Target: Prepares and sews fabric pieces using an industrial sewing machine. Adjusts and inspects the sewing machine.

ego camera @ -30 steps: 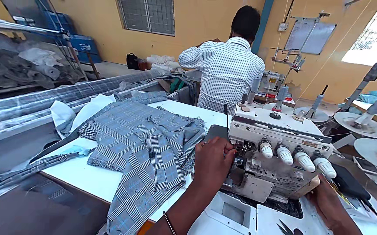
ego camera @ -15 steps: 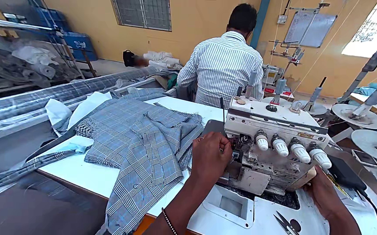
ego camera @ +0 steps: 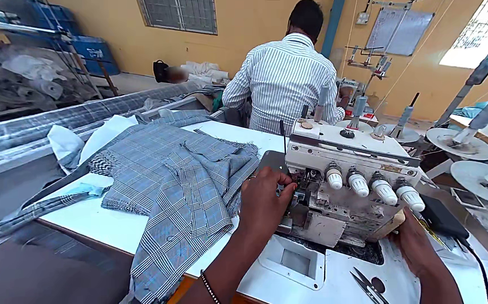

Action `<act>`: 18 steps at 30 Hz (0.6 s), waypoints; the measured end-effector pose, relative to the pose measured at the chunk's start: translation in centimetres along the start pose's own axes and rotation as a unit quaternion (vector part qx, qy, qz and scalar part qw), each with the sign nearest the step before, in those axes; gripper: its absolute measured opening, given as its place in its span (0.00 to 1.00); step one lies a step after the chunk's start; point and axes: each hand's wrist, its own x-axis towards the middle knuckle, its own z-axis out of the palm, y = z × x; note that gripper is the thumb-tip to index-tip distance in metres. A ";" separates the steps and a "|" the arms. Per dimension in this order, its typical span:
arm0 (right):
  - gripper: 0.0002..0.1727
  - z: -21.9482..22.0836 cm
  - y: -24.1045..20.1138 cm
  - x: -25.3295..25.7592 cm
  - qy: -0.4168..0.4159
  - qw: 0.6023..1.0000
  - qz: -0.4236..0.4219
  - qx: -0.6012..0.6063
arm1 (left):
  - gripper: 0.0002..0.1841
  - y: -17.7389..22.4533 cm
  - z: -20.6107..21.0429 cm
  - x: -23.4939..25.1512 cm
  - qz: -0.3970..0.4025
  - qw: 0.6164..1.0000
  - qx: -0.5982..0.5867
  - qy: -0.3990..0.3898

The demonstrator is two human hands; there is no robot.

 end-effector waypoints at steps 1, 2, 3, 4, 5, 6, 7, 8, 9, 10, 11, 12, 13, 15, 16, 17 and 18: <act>0.28 0.0 0.0 0.0 0.000 1.000 0.000 -0.002 | 0.07 0.2 0.0 0.0 0.001 1.000 0.010 0.005; 0.28 0.1 0.0 0.0 0.002 1.000 -0.001 -0.004 | 0.06 0.3 0.1 0.0 0.002 1.000 0.019 0.009; 0.28 0.1 0.0 0.0 0.002 1.000 -0.001 -0.004 | 0.06 0.4 0.1 0.1 0.005 1.000 0.027 0.012; 0.29 0.0 0.0 0.0 0.004 1.000 0.000 -0.003 | 0.06 0.4 0.2 0.1 0.009 0.999 0.032 0.015; 0.29 0.0 0.0 0.1 0.004 1.000 0.001 -0.004 | 0.06 0.4 0.3 0.2 0.014 0.999 0.036 0.016; 0.29 0.0 0.0 0.0 0.003 1.000 0.002 -0.006 | 0.06 0.4 0.3 0.2 0.017 0.999 0.036 0.017; 0.29 0.0 0.0 0.1 0.002 1.000 0.003 -0.006 | 0.06 0.4 0.3 0.2 0.019 0.999 0.034 0.015; 0.29 0.0 0.0 0.1 0.003 1.000 0.002 -0.009 | 0.06 0.3 0.3 0.3 0.022 0.999 0.027 0.011; 0.29 0.0 -0.1 0.0 0.003 1.000 0.003 -0.013 | 0.06 0.2 0.2 0.3 0.027 0.999 0.020 0.008; 0.29 0.0 -0.2 -0.1 0.004 1.000 0.002 -0.016 | 0.06 -0.1 0.2 0.3 0.033 0.999 0.010 0.008; 0.29 0.1 -0.2 -0.1 0.005 1.000 0.002 -0.019 | 0.06 -0.3 0.3 0.4 0.037 0.999 0.001 0.008; 0.28 0.1 -0.2 -0.2 0.006 1.000 0.003 -0.019 | 0.06 -0.4 0.2 0.5 0.038 0.999 -0.008 0.007; 0.28 0.1 -0.2 -0.2 0.006 1.000 0.005 -0.017 | 0.05 -0.5 0.2 0.5 0.036 0.999 -0.016 0.005; 0.28 0.1 -0.1 -0.1 0.005 1.000 0.005 -0.011 | 0.05 -0.5 0.0 0.6 0.032 0.999 -0.037 0.003; 0.28 0.0 -0.1 -0.1 0.004 1.000 0.005 -0.008 | 0.04 -0.5 -0.2 0.6 0.026 0.998 -0.053 -0.008; 0.28 0.0 0.0 -0.1 0.004 1.000 0.006 -0.004 | 0.04 -0.5 -0.5 0.6 0.010 0.996 -0.081 -0.036; 0.28 0.0 0.0 -0.1 0.004 1.000 0.007 -0.004 | 0.04 -0.5 -1.0 0.6 -0.017 0.990 -0.121 -0.075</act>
